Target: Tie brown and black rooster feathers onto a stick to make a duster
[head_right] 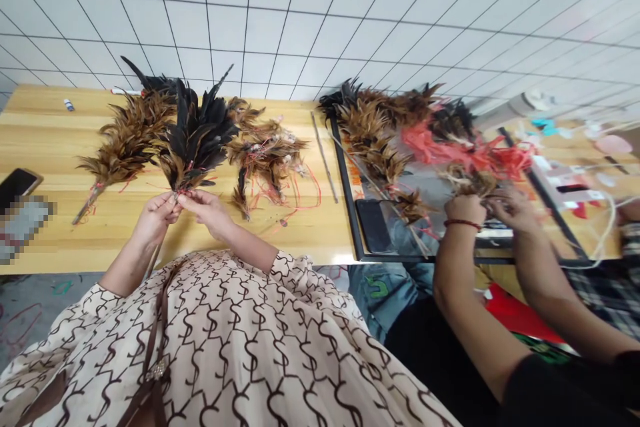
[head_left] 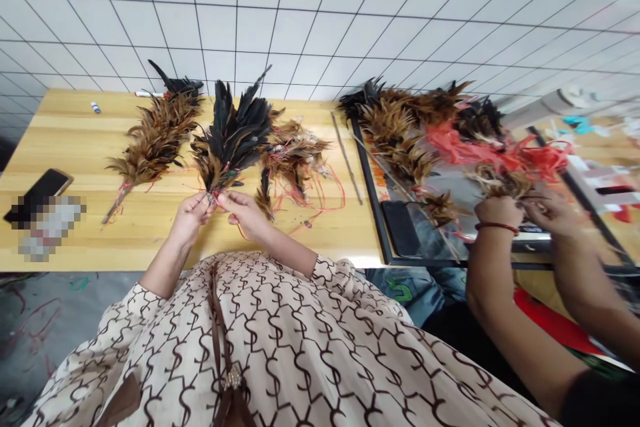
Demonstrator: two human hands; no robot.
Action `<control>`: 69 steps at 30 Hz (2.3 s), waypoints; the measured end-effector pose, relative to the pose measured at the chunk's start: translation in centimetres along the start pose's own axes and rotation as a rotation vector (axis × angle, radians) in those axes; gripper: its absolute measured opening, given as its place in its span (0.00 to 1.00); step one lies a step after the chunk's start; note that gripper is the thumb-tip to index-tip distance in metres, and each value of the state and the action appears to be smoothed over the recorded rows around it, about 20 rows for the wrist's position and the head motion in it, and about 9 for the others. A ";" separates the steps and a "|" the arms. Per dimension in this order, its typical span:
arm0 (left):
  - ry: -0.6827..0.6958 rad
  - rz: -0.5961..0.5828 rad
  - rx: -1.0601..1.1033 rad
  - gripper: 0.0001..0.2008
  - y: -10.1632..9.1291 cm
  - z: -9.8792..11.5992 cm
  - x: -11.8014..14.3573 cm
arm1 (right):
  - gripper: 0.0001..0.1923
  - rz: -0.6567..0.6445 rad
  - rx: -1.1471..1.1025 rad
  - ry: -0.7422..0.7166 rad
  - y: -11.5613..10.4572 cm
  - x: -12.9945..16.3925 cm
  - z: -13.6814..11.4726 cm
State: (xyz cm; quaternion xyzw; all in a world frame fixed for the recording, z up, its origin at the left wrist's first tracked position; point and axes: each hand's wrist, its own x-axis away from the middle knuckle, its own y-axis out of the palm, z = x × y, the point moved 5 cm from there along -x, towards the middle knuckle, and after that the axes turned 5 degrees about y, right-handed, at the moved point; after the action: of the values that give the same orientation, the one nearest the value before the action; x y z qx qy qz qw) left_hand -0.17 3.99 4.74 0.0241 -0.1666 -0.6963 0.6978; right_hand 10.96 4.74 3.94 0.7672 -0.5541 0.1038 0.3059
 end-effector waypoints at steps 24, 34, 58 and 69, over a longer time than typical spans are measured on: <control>-0.200 -0.157 0.088 0.21 0.0 -0.7 0.7 | 0.21 -0.025 -0.160 -0.025 1.2 -0.6 0.6; -0.080 0.009 -0.065 0.24 -0.9 -0.5 -0.4 | 0.11 -0.061 0.286 -0.194 0.2 0.8 -0.6; 0.048 0.001 -0.483 0.09 -1.1 -2.3 -1.1 | 0.15 -0.135 1.431 -0.460 1.5 4.4 -5.4; 0.270 -0.445 -1.578 0.11 3.4 -1.7 1.7 | 0.09 -0.204 1.691 -0.315 0.4 -3.8 -6.7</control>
State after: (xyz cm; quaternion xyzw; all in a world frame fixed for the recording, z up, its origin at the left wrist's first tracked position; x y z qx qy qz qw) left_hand 3.57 2.13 4.34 -0.3565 0.4644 -0.7215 0.3696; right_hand 10.44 11.62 7.47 0.7885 -0.2555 0.3456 -0.4400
